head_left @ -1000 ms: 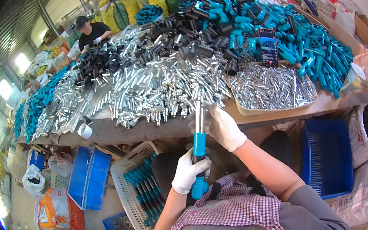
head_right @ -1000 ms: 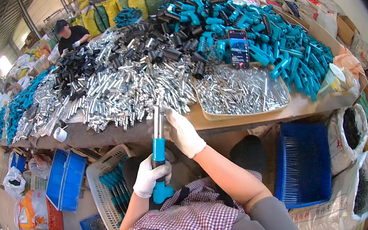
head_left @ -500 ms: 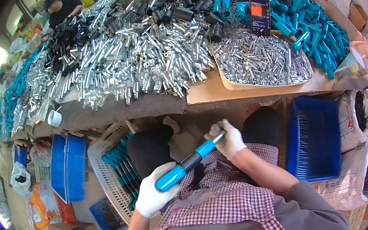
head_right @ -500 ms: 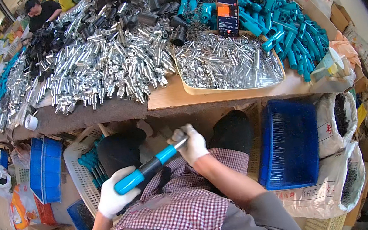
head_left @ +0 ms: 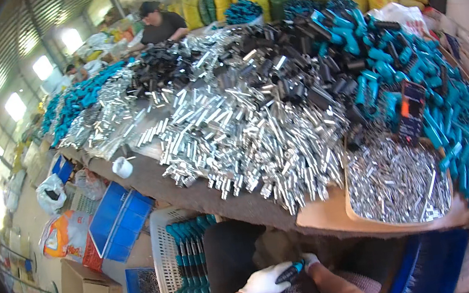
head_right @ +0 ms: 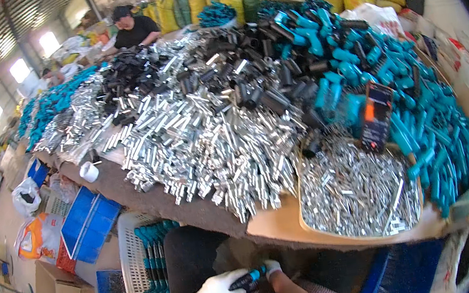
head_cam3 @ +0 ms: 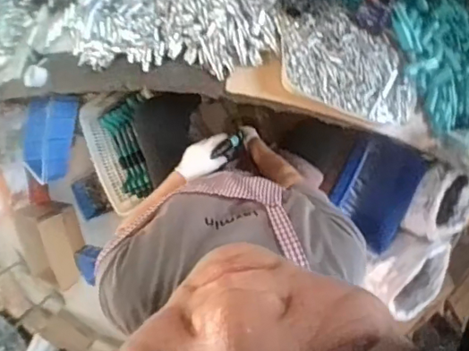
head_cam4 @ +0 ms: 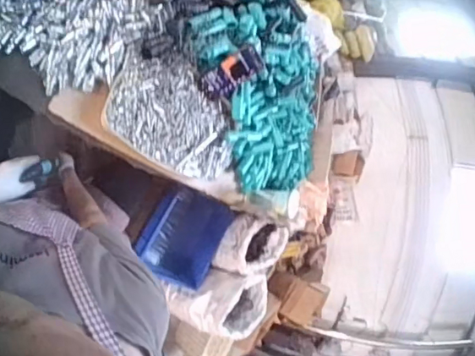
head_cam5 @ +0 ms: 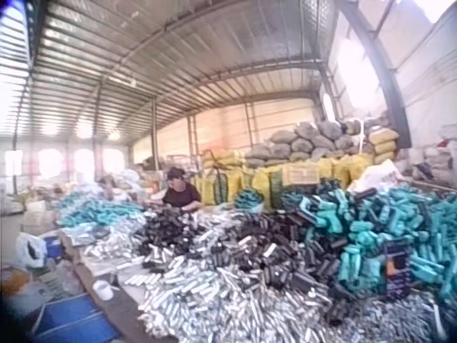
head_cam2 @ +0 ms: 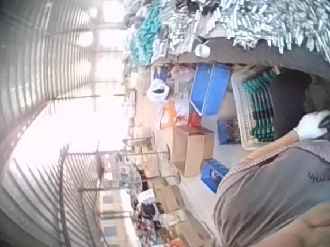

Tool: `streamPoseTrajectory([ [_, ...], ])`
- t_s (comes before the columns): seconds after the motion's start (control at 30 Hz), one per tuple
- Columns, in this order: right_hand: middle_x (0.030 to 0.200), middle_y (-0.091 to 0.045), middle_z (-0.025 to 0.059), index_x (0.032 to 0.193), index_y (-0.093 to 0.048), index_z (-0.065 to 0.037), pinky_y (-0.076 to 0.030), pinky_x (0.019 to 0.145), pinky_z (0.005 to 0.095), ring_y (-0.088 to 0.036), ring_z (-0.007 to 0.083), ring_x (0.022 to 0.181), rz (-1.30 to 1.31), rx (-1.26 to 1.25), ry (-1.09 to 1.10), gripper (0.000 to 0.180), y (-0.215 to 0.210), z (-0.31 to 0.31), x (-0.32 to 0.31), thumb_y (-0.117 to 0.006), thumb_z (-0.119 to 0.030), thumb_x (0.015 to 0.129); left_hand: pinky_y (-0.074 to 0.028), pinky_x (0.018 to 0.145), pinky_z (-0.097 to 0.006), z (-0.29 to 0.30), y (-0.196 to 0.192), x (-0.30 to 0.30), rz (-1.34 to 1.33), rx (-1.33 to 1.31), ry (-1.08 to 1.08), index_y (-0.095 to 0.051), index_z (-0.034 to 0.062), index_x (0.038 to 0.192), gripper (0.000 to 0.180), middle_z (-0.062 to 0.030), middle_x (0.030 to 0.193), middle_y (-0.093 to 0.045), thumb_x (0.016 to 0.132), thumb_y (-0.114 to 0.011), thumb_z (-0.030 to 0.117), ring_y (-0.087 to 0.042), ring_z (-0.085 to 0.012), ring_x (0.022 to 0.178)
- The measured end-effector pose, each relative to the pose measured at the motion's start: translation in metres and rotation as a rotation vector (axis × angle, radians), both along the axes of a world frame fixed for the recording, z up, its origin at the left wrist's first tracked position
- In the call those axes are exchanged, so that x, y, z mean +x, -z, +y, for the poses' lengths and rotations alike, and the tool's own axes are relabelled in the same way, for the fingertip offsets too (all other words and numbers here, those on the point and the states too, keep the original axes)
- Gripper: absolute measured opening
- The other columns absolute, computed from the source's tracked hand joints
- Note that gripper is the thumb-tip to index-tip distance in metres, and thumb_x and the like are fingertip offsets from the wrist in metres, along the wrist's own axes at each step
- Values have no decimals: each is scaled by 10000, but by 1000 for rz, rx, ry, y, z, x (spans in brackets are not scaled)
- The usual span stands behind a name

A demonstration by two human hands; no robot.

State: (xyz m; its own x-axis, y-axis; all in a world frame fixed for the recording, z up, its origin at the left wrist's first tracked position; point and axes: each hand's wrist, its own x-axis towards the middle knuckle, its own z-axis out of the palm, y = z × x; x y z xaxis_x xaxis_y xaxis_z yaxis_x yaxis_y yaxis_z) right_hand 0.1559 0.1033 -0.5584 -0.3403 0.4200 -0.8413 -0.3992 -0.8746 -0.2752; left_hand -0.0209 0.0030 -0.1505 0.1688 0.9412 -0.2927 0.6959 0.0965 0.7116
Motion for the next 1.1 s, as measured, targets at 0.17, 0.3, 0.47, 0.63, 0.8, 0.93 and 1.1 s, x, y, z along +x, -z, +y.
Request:
streamPoseTrajectory([
  [0.17,990,-697,150,1062,-679,-63,-551,751,558,-668,349,837,-156,-163,-212,209,-3,13,-9,-648,-232,943,-565,822,-412,7,13,5,138,84,13,-516,148,1412,616,-167,1052,-678,888,-667,434,-690,-352,946],
  [0.3,954,-706,143,1073,-673,-54,-552,760,547,-661,358,807,-248,-142,-315,223,-8,15,-15,-603,-245,981,-566,819,-426,6,28,5,142,52,-18,-512,163,1419,608,-168,1053,-684,900,-655,446,-695,-357,943],
  [0.47,921,-703,135,1078,-678,-100,-556,781,537,-667,352,821,-353,-97,-375,201,19,17,-21,-637,-257,961,-564,809,-451,5,27,12,136,13,-16,-493,200,1436,612,-190,1066,-685,908,-632,479,-694,-387,923],
  [0.63,995,-710,132,1079,-701,-111,-559,781,553,-669,337,848,-17,182,-253,209,132,39,38,-566,-234,978,-558,813,-472,48,15,34,99,107,126,-485,168,1426,616,-232,1059,-679,909,-621,475,-686,-421,915],
  [0.8,1060,-716,153,1083,-719,-61,-528,875,448,-668,331,975,-52,69,-425,262,-93,37,-7,-572,-241,963,-549,825,-491,12,54,38,121,-48,-184,-502,120,1385,598,-246,1059,-694,893,-625,435,-684,-433,924],
  [0.93,1188,-693,159,1226,-668,-18,-495,980,380,-650,285,1106,-271,143,-289,413,-52,87,44,-622,-299,927,-541,833,-504,59,53,61,60,-118,-10,-535,103,1329,576,-250,1053,-700,849,-645,404,-686,-431,932],
  [1.1,1059,-723,116,1127,-712,20,-547,825,381,-674,242,875,-260,856,-202,330,-302,17,-19,-701,-185,870,-545,807,-499,47,66,49,205,-245,-96,-577,1,1233,473,-268,1005,-702,854,-574,285,-695,-422,914],
])
